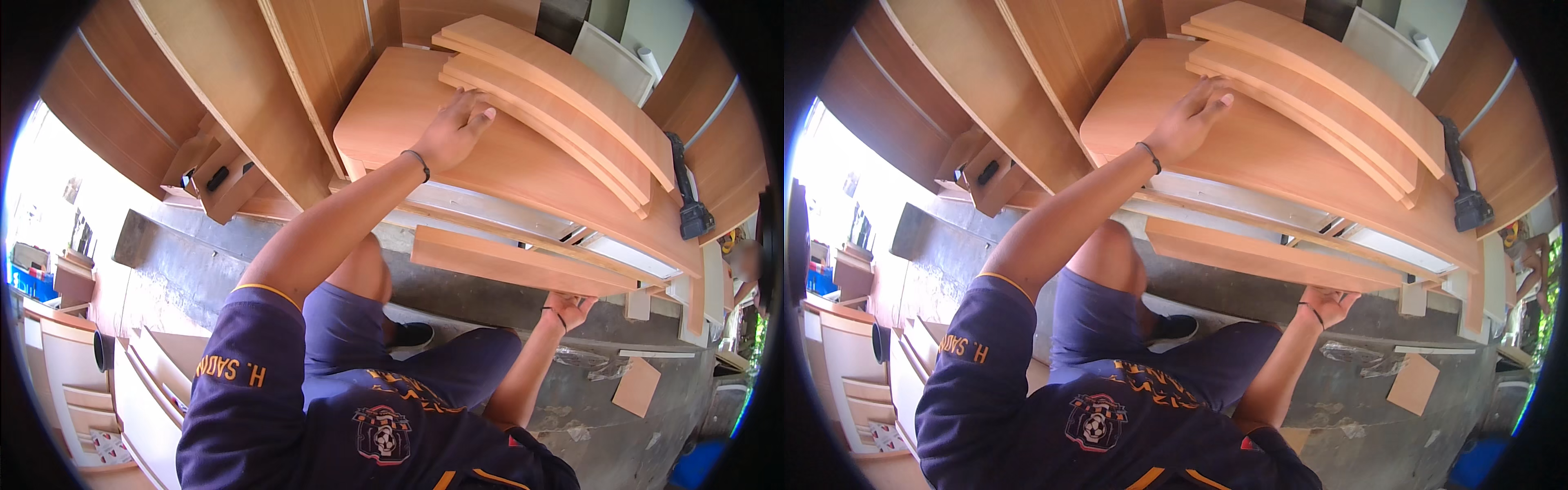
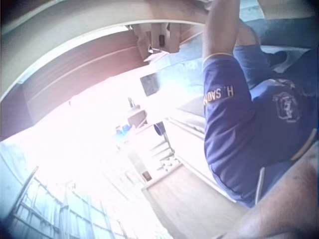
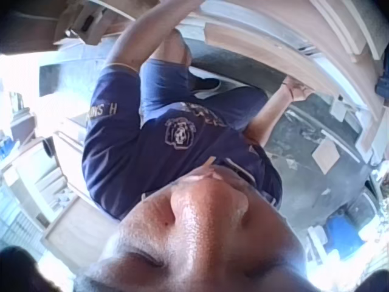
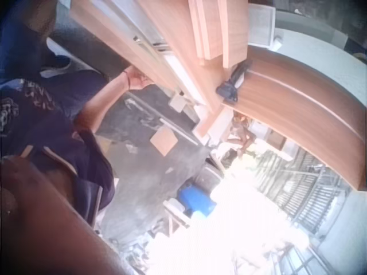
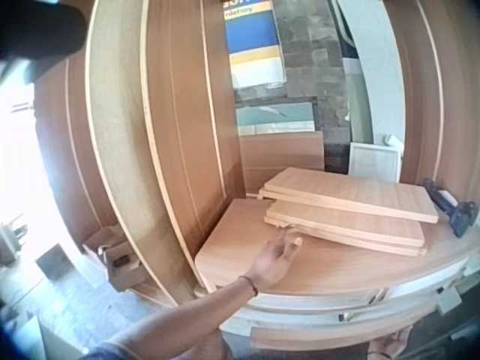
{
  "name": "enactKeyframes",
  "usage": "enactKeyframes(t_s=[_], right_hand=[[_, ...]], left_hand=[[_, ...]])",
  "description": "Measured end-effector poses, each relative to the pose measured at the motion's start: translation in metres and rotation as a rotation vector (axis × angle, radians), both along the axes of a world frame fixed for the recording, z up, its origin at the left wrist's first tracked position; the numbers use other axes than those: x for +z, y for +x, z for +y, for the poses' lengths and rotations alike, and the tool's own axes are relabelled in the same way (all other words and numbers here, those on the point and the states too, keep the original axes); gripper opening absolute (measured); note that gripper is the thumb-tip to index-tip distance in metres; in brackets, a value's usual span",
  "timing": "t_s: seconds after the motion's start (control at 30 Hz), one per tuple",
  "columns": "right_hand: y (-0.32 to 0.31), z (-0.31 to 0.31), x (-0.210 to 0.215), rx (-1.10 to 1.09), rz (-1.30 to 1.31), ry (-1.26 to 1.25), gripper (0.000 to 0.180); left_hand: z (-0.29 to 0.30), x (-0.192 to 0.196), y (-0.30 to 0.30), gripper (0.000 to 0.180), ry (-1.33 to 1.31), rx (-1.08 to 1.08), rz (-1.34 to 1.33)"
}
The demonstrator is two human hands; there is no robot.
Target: The person assembles a wooden drawer by inserting the bottom panel, placing a side panel, and using a power drill to drive screws into the pre-drilled holes to secure the components.
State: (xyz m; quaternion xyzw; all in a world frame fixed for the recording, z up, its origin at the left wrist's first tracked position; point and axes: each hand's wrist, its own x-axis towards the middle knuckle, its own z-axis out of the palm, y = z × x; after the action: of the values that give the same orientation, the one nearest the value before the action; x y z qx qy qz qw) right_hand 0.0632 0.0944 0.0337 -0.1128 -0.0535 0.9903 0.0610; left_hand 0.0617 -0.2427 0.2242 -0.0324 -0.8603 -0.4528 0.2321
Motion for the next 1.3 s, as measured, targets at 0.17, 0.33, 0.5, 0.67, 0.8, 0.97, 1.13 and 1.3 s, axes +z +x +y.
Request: enactKeyframes(t_s=[0.17, 0.33, 0.5, 0.67, 0.8, 0.97, 1.13, 1.3], right_hand=[[0.003, 0.012, -0.003, 0.024, -0.027, -0.053, 0.04], [0.014, -0.015, -0.004, -0.055, -0.016, -0.062, 0.038], [0.016, -0.051, -0.009, -0.057, 0.053, -0.092, 0.041], [0.008, -0.075, -0.009, -0.045, 0.125, 0.047, 0.046], [0.004, -0.096, 0.001, -0.024, 0.046, 0.034, 0.05], [0.0, -0.094, 0.007, 0.0, 0.031, -0.047, 0.046], [-0.008, -0.096, 0.002, -0.064, 0.016, 0.004, 0.044], [-0.02, -0.098, -0.006, -0.052, 0.105, -0.011, 0.045]], left_hand=[[-0.002, -0.006, -0.002, 0.056, 0.028, -0.027, 0.021], [-0.004, -0.008, 0.002, 0.05, -0.098, -0.007, 0.071], [0.004, 0.0, 0.014, 0.034, 0.007, -0.075, 0.432], [0.024, -0.067, 0.146, 0.019, -0.047, -0.111, 0.551], [0.016, -0.17, 0.162, 0.016, 0.572, -0.046, -0.218], [0.016, -0.192, 0.131, 0.019, 1.315, -0.192, -0.369], [0.014, -0.207, 0.121, 0.03, 1.492, -0.183, -0.328], [0.011, -0.192, 0.108, 0.023, 1.422, -0.171, -0.196]])
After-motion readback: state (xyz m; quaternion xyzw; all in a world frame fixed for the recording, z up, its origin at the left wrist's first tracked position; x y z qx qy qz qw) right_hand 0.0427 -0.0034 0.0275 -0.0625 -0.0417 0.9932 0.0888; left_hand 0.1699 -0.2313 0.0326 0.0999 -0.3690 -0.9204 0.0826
